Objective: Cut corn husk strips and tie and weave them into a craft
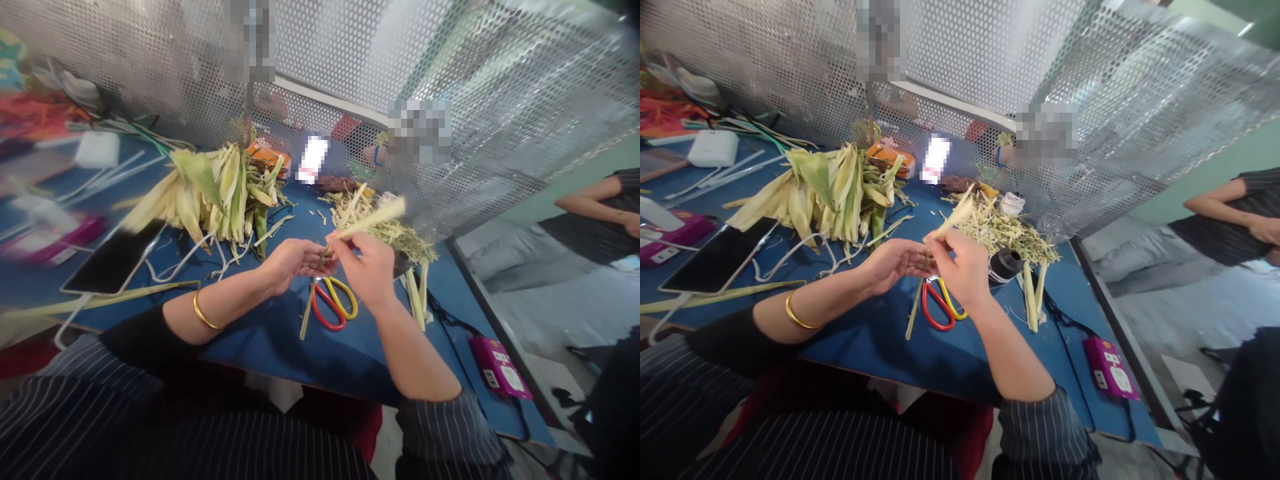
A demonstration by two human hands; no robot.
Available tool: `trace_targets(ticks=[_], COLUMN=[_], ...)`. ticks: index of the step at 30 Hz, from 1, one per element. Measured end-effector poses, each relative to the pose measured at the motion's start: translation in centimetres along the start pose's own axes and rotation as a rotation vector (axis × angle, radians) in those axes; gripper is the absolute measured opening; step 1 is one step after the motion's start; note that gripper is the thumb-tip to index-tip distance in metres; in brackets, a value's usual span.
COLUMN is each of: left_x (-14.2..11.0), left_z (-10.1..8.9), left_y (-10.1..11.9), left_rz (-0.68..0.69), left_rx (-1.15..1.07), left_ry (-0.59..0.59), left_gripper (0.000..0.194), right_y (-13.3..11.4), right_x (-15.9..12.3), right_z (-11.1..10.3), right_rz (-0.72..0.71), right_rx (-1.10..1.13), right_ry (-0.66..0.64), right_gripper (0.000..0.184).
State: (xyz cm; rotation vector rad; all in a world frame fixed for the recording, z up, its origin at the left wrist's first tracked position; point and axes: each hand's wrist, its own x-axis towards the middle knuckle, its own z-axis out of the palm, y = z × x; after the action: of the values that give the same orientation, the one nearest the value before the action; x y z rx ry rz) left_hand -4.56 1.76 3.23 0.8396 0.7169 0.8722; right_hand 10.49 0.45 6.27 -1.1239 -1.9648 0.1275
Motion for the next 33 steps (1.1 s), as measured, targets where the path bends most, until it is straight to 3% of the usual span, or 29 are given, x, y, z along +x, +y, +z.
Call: trace_targets(ticks=[2, 4, 8, 12, 15, 19, 23, 29, 33], left_x=[-0.3, -0.4, -0.2, 0.1, 0.2, 0.4, 0.5, 0.7, 0.8], left_z=[0.2, 0.3, 0.1, -0.4, -0.7, -0.8, -0.8, -0.5, -0.6], left_y=[0.0, -0.1, -0.4, -0.1, 0.1, -0.4, -0.7, -0.7, -1.0], left_rz=[0.026, 0.064, 0.105, 0.031, -0.003, -0.016, -0.032, -0.048, -0.016], left_rx=[0.043, 0.096, 0.119, 0.015, -0.033, -0.043, -0.068, -0.105, -0.033], left_ry=[-0.049, -0.056, 0.016, 0.023, 0.018, 0.026, 0.004, 0.018, 0.057], left_gripper=[0.020, 0.018, 0.006, 0.012, 0.014, 0.015, 0.015, 0.015, 0.014], right_y=[-0.3, -0.4, -0.1, 1.0, 2.3, 3.7, 4.1, 4.5, 4.8], right_x=[1.0, 1.6, 1.8, 0.9, -0.5, -2.4, -3.1, -3.1, -3.2], right_z=[0.2, 0.7, 1.4, 0.5, -0.2, -0.2, 0.5, 1.3, 1.4], right_rz=[0.095, 0.087, -0.075, -0.243, -0.278, -0.277, -0.179, 0.300, 0.233], right_rx=[-0.031, -0.044, -0.038, -0.278, -0.467, -0.499, -0.351, 0.267, 0.119], right_ry=[-0.006, -0.061, -0.104, -0.053, -0.077, -0.044, -0.033, -0.115, -0.088], right_gripper=[0.024, 0.026, 0.016, 0.021, 0.020, 0.013, 0.016, 0.015, 0.014])
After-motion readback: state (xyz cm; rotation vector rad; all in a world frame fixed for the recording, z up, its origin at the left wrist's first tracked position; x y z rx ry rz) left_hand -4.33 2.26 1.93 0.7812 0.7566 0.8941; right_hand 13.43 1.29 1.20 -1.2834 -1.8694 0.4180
